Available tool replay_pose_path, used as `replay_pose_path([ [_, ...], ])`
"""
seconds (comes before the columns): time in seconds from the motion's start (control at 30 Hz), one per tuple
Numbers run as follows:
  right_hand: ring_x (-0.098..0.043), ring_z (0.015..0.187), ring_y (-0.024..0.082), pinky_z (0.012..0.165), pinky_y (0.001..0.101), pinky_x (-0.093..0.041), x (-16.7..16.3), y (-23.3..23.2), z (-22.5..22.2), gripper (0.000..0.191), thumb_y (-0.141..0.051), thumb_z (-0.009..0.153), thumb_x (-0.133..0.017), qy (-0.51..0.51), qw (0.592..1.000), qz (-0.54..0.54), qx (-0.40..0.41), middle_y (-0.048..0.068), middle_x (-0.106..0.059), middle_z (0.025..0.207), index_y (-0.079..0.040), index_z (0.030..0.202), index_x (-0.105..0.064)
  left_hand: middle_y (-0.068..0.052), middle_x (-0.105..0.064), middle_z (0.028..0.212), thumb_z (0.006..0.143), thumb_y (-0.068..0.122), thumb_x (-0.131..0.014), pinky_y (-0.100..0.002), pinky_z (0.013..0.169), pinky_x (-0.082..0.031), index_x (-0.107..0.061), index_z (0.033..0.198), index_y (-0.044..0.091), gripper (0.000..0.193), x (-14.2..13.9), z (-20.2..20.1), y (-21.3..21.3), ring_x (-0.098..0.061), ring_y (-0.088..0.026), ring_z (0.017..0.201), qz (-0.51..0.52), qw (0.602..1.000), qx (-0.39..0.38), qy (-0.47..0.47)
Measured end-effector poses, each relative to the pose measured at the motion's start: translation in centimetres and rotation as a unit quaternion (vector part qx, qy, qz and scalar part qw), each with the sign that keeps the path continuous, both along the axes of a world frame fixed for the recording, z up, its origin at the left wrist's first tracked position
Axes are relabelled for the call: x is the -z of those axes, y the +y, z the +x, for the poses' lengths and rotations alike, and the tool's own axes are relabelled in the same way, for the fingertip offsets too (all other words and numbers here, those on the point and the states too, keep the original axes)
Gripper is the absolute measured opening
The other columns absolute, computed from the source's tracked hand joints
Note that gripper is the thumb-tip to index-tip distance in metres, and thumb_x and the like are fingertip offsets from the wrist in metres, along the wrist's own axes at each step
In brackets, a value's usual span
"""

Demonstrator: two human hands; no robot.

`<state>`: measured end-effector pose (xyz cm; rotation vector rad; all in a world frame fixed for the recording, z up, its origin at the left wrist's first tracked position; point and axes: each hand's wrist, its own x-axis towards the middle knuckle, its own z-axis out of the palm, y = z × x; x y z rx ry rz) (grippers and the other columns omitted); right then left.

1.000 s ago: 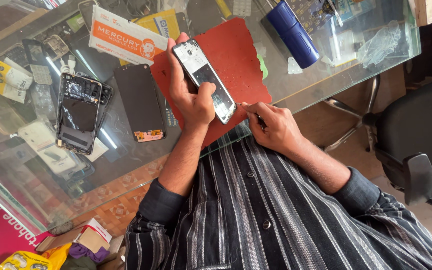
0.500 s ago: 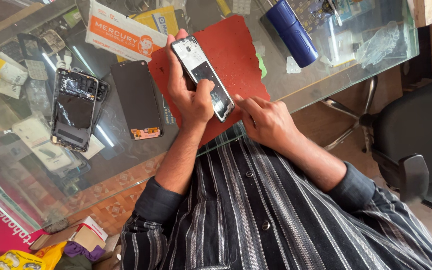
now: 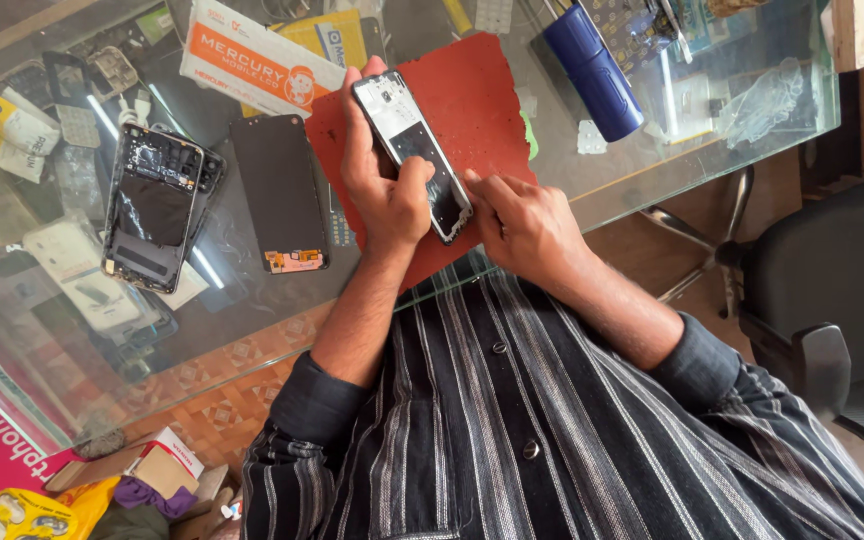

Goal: The person disassembles a smartphone at a repair bench. They pry the back cover off the phone body, peel away the battery and internal components, scrape old adhesive from the frame with a blade, and use a screwdriver to work on the phone frame.

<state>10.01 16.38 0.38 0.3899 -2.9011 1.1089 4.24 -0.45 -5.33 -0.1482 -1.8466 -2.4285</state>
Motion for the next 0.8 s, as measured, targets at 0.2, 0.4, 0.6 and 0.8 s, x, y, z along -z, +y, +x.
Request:
replay_pose_path([
  [0.2,-0.065,0.069,0.038,0.058,0.0483,-0.05,-0.1,-0.3,-0.9,0.004,-0.005,0.1,-0.065,0.004,1.0,0.017,0.003,0.015,-0.066,0.081,-0.003,0.103,-0.065,-0.019,-0.036,0.167,0.078,-0.01,-0.047,-0.033,0.122,-0.042,-0.017,0.167,-0.008,0.093,-0.4,0.0,0.0,-0.045,-0.024,0.148,-0.014,1.0,0.004,0.006],
  [0.4,-0.068,0.068,0.037,0.055,0.0463,-0.052,-0.7,-0.5,-1.2,0.021,-0.003,0.094,-0.063,0.024,1.0,-0.002,-0.009,0.014,-0.067,0.08,-0.001,0.115,-0.067,-0.019,-0.036,0.166,0.08,-0.011,-0.046,-0.033,0.124,-0.04,-0.018,0.166,-0.008,0.091,-0.7,0.0,0.1,-0.043,-0.024,0.151,-0.02,1.0,-0.002,0.015],
  [0.6,-0.067,0.069,0.038,0.056,0.0474,-0.051,-0.4,-0.8,-2.2,0.023,-0.001,0.094,-0.062,0.027,1.0,-0.005,-0.001,0.015,-0.068,0.083,-0.001,0.116,-0.066,-0.021,-0.036,0.168,0.078,-0.01,-0.046,-0.034,0.115,-0.048,-0.018,0.165,-0.009,0.091,-0.8,0.0,0.1,-0.049,-0.025,0.144,-0.008,1.0,-0.005,-0.016],
  [0.8,-0.068,0.07,0.038,0.059,0.0487,-0.051,-0.1,-0.8,-2.2,0.018,-0.002,0.095,-0.063,0.016,1.0,0.0,0.0,0.014,-0.065,0.078,-0.002,0.112,-0.066,-0.019,-0.035,0.166,0.081,-0.011,-0.046,-0.032,0.126,-0.037,-0.018,0.164,-0.008,0.088,-0.9,0.1,0.3,-0.04,-0.023,0.153,-0.016,1.0,-0.009,0.022],
])
